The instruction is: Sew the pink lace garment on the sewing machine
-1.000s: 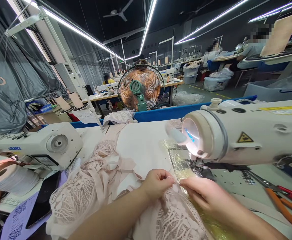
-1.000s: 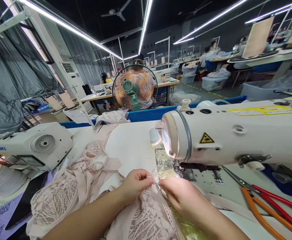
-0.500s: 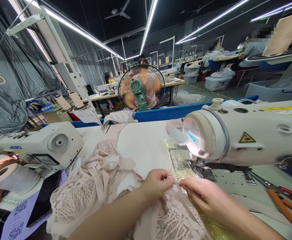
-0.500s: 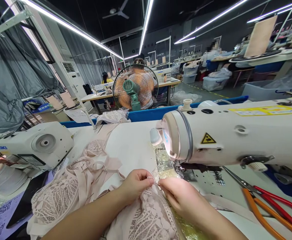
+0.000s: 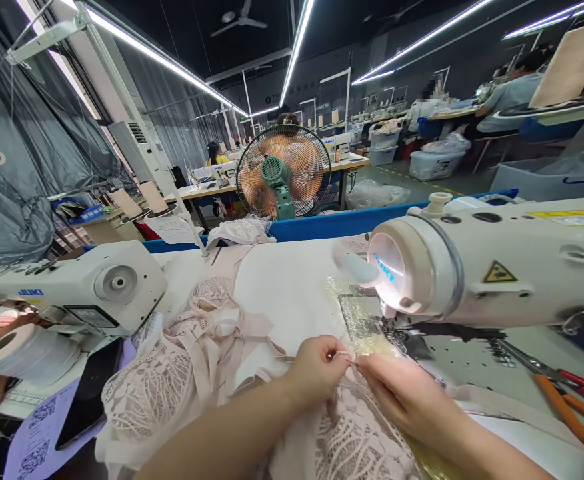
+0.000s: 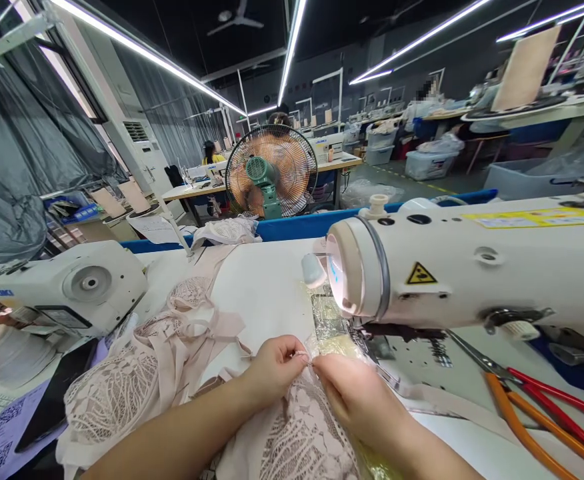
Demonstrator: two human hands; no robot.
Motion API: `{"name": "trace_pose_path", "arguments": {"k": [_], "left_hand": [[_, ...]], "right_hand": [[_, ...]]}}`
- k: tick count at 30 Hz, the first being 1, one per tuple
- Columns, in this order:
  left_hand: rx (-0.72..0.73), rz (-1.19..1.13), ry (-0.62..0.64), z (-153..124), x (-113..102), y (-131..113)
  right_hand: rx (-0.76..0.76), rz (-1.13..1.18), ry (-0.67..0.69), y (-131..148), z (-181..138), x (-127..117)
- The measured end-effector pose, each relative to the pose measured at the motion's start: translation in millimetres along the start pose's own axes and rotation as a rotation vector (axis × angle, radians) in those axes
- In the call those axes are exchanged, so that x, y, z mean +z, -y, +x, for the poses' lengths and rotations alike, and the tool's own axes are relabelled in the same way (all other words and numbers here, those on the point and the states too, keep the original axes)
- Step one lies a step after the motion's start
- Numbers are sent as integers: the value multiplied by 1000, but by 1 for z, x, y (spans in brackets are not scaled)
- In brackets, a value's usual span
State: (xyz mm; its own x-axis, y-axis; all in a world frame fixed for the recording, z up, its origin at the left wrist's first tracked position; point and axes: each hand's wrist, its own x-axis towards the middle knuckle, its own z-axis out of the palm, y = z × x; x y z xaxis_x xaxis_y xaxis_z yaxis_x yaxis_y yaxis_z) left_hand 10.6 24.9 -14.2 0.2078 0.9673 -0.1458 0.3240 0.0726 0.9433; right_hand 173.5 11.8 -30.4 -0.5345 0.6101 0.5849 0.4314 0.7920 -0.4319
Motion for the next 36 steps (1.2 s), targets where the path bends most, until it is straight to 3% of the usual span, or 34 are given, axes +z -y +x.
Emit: {"name": "trace_pose_path", "arguments": {"k": [4,11,19,23,28,31,36], "left_hand": [[-19,45,-53,2,1,-2],[-2,-161,38,3,1,4],[-11,-191,64,2,-1,3],[-9,-208,64,2,-1,3],[-42,-227,47,1,-1,4],[-42,-233,54,0,-1,2],[-35,-233,63,0,-1,-1]], "right_hand": [[-58,36,-86,15,3,-8],[331,128,37,-7,6,-8],[428,132,80,-1,11,-9],[394,106,39,-3,10,-7],[205,-27,-112,-2,5,-5],[147,-88,-92,1,5,-5],[171,-92,-95,0,7,-2]]}}
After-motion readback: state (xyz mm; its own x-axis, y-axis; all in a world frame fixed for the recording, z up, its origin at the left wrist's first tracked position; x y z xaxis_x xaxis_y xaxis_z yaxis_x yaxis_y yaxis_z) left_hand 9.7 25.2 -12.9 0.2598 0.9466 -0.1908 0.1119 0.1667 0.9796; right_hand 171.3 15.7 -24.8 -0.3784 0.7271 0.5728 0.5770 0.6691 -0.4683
